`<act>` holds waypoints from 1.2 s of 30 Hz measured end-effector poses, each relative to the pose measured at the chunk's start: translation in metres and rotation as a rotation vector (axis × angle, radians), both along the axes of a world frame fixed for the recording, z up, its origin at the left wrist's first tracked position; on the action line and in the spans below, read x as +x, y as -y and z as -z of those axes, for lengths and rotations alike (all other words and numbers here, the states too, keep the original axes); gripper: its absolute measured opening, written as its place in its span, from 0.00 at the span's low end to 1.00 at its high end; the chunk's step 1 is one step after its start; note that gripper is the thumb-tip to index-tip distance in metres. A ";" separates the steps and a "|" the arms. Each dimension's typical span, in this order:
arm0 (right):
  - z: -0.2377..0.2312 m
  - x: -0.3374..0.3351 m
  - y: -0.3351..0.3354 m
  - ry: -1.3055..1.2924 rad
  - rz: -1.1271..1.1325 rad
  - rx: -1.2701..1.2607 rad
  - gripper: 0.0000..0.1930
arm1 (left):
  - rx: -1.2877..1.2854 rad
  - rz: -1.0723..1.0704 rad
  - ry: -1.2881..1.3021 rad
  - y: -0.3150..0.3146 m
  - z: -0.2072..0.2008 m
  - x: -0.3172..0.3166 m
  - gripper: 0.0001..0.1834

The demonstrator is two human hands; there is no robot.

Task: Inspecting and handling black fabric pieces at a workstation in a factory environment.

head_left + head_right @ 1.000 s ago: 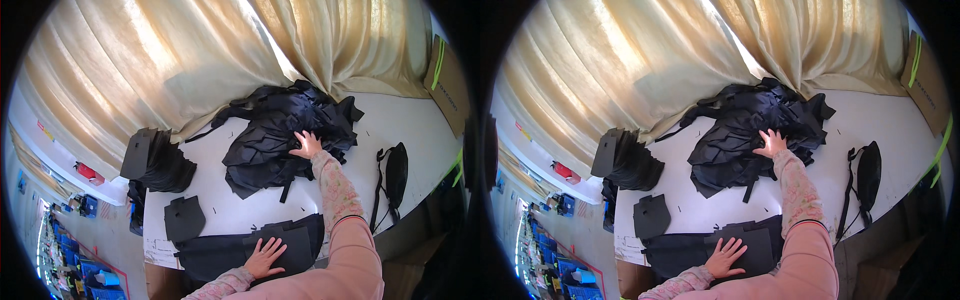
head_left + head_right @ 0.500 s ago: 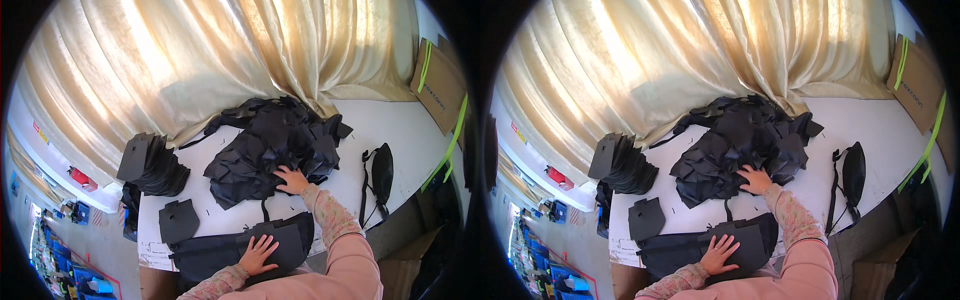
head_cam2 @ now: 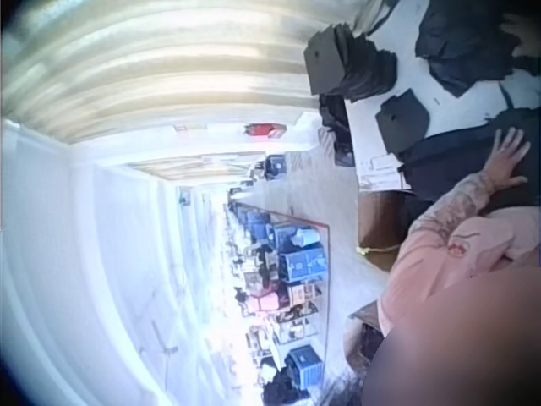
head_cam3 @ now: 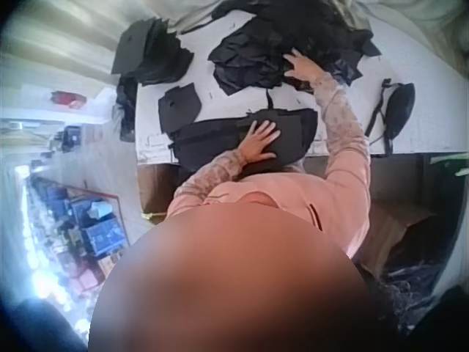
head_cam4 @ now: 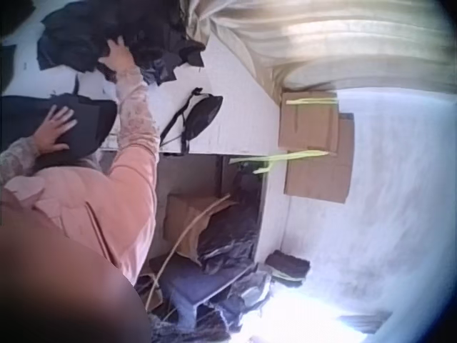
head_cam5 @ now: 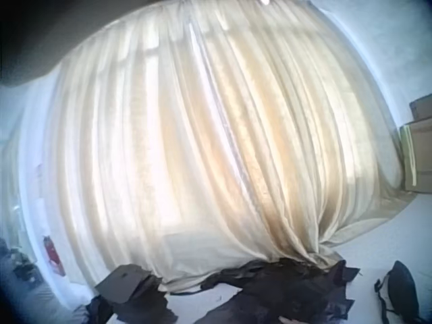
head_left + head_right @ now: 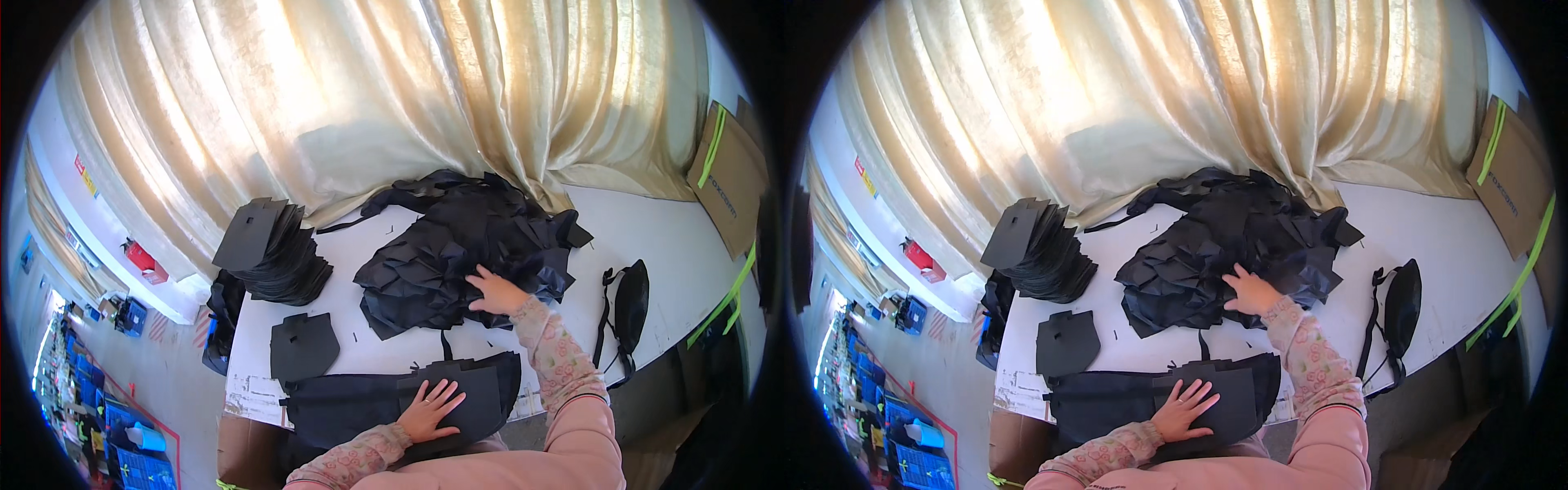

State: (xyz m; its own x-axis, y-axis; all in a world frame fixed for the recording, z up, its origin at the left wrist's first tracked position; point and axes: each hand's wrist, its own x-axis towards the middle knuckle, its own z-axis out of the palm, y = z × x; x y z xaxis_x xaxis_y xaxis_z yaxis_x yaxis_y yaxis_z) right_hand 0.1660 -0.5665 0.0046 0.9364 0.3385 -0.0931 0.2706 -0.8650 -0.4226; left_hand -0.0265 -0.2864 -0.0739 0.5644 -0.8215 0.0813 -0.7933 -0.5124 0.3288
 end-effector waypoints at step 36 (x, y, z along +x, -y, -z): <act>-0.139 -0.119 -0.101 0.763 -0.243 0.595 0.17 | -1.420 -0.345 -0.497 -0.024 -0.157 0.107 0.14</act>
